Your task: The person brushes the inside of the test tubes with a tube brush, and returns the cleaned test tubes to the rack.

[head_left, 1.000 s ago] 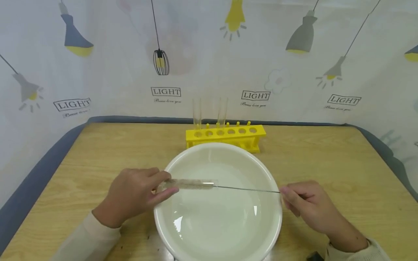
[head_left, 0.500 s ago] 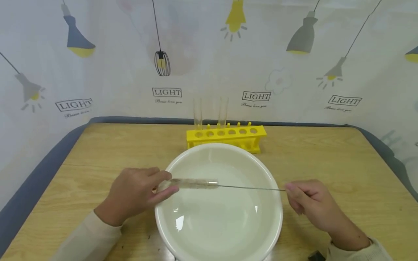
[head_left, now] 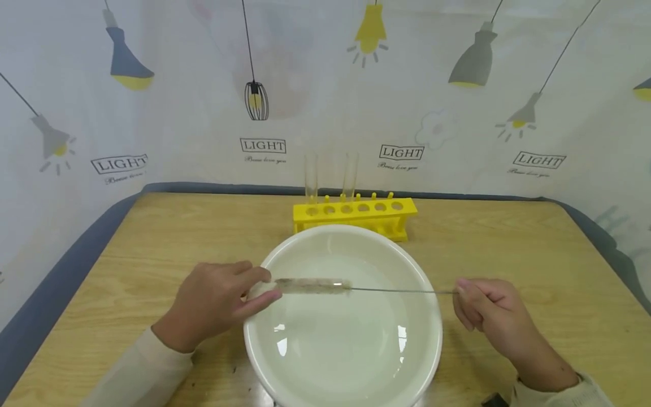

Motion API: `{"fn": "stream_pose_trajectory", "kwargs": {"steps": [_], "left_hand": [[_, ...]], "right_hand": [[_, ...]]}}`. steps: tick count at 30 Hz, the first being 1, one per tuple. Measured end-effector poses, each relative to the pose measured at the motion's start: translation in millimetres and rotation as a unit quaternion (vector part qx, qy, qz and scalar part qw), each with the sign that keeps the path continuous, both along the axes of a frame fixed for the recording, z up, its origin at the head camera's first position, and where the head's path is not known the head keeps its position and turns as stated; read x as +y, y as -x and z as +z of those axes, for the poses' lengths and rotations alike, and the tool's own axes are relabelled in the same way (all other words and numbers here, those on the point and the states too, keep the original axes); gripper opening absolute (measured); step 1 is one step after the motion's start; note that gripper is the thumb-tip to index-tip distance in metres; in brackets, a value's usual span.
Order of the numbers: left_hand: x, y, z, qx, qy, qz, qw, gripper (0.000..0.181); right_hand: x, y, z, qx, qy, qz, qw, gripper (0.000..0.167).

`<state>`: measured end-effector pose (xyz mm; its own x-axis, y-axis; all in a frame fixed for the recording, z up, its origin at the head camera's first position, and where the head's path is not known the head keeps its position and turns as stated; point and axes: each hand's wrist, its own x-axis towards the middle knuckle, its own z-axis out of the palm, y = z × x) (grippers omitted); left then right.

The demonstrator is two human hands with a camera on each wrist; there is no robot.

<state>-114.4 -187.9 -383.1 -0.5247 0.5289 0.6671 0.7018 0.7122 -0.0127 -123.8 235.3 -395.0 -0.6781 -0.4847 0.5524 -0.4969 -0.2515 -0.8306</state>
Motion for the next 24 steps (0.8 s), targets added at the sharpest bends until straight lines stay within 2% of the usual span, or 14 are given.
{"fn": "stream_pose_trajectory", "kwargs": {"steps": [13,17,24], "left_hand": [[0.1,-0.8,-6.4,-0.006,-0.004,-0.007,1.0000,0.052],[0.5,-1.0,-5.7,-0.004,-0.006,-0.001,1.0000,0.052],[-0.3,0.3,-1.8,-0.006,-0.002,0.001,1.0000,0.052]], "right_hand": [[1.9,-1.6,-0.4,-0.024,0.016,-0.019,0.9994,0.050],[1.6,-0.7,-0.2,-0.027,0.032,-0.032,0.9986,0.049],[0.7,3.3,2.9,-0.024,0.048,-0.029,0.9981,0.049]]}}
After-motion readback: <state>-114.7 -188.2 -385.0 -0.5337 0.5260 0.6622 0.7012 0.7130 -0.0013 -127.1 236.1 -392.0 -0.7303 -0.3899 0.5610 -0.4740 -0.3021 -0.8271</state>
